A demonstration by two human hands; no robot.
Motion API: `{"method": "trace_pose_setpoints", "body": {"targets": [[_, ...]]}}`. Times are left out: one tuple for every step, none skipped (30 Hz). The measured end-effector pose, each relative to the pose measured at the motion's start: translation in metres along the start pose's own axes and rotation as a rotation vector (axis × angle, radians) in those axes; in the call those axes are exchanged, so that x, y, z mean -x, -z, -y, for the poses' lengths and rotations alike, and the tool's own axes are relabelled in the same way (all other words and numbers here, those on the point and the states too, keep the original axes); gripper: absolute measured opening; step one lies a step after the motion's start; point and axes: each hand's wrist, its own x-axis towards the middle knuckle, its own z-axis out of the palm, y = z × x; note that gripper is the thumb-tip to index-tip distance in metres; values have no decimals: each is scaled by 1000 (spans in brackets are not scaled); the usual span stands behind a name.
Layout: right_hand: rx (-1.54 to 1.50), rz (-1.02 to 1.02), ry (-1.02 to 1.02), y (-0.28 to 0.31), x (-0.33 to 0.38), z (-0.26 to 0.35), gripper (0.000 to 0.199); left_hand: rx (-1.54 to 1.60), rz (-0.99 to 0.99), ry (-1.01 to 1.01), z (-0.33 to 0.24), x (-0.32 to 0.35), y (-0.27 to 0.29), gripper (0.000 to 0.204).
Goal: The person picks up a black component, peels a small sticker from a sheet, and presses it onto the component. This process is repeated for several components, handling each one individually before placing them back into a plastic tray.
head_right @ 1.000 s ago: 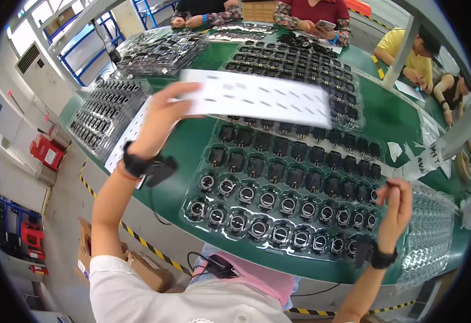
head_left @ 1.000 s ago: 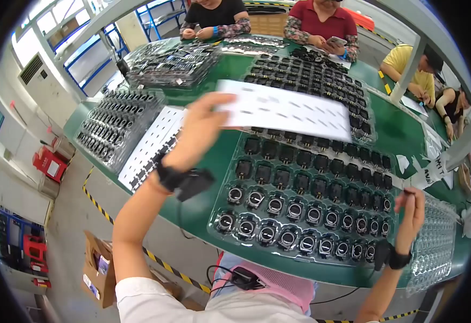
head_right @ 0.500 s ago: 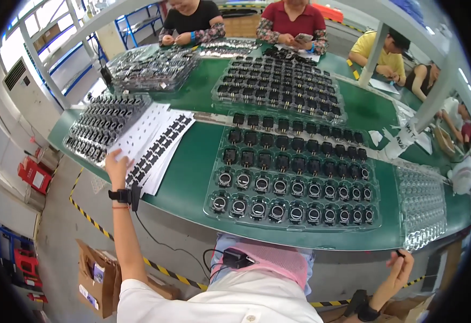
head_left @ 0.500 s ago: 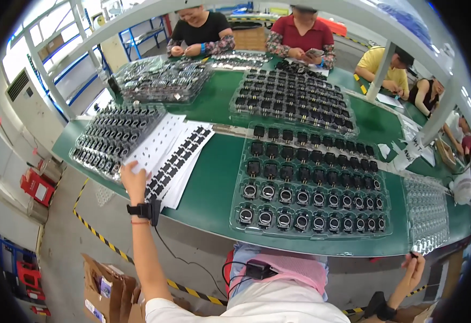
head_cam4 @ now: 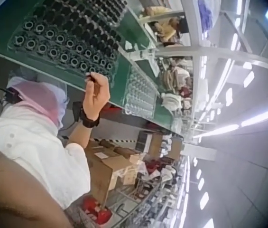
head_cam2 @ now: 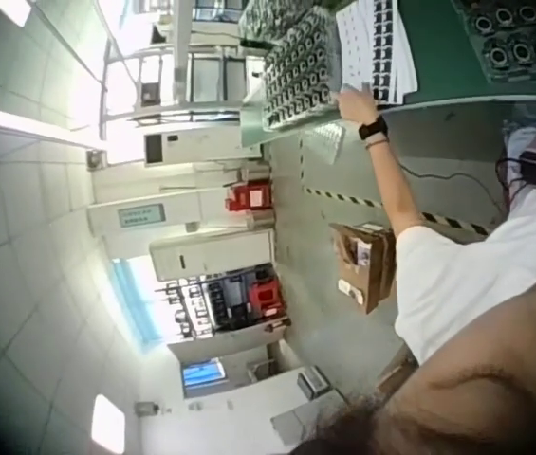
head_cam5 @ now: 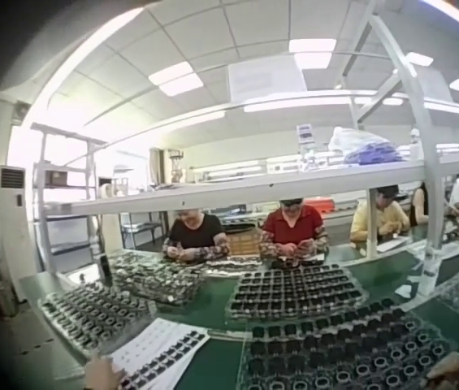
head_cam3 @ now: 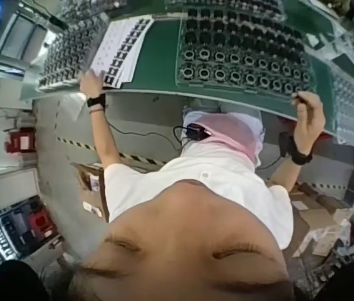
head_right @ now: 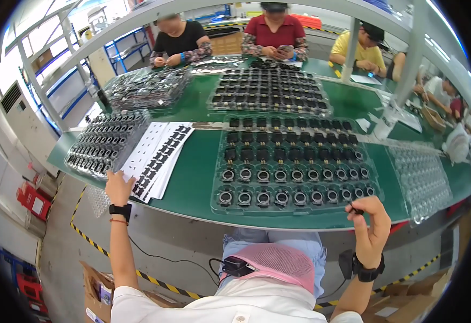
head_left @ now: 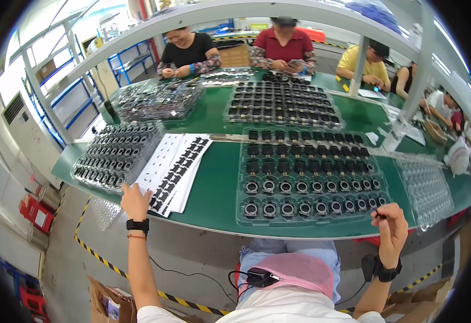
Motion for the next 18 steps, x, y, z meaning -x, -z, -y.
{"method": "trace_pose_setpoints", "body": {"targets": [[20,20,41,2,-1,3,13,-27,-3,-30,2,-2,0,41],[44,37,79,6,-2,5,14,-36,-102,-58,9,-3,-8,41],[58,29,92,11,-2,2,17,-118,-19,-40,6,-7,-4,45],[61,11,93,17,-3,6,19,-189,-34,-74,8,-10,-5,47],[82,-7,127,22,-6,7,20,-253,-64,-131,20,-13,-5,50],[114,-27,160,29,-9,7,22,-321,-25,-132,26,-19,-7,50],[155,-72,169,34,-13,0,24,-361,-22,-87,22,-19,2,51],[193,-115,183,41,-17,-6,27,-375,-11,-103,26,-22,10,52],[221,-158,171,51,-22,-9,27,-371,-16,-112,26,-29,13,49],[267,-249,164,62,-27,-15,30,-330,-18,-218,8,-32,23,43],[301,-333,162,72,-32,-24,33,-234,-59,-371,-9,-35,30,39],[317,-366,158,82,-40,-33,33,-139,-101,-518,-26,-39,37,36],[337,-362,119,90,-47,-44,37,-130,-109,-544,-63,-34,63,36],[364,-357,81,100,-53,-53,42,88,145,-546,-119,-22,97,34],[405,-330,31,104,-61,-67,42,296,401,-536,-156,-14,115,32],[441,-304,-15,105,-72,-80,43,404,319,-748,-174,-15,112,30],[437,-236,-41,101,-84,-98,41,453,341,-805,-200,-8,120,29],[602,-155,24,93,-98,-121,42,507,361,-864,-233,3,128,28]]}}
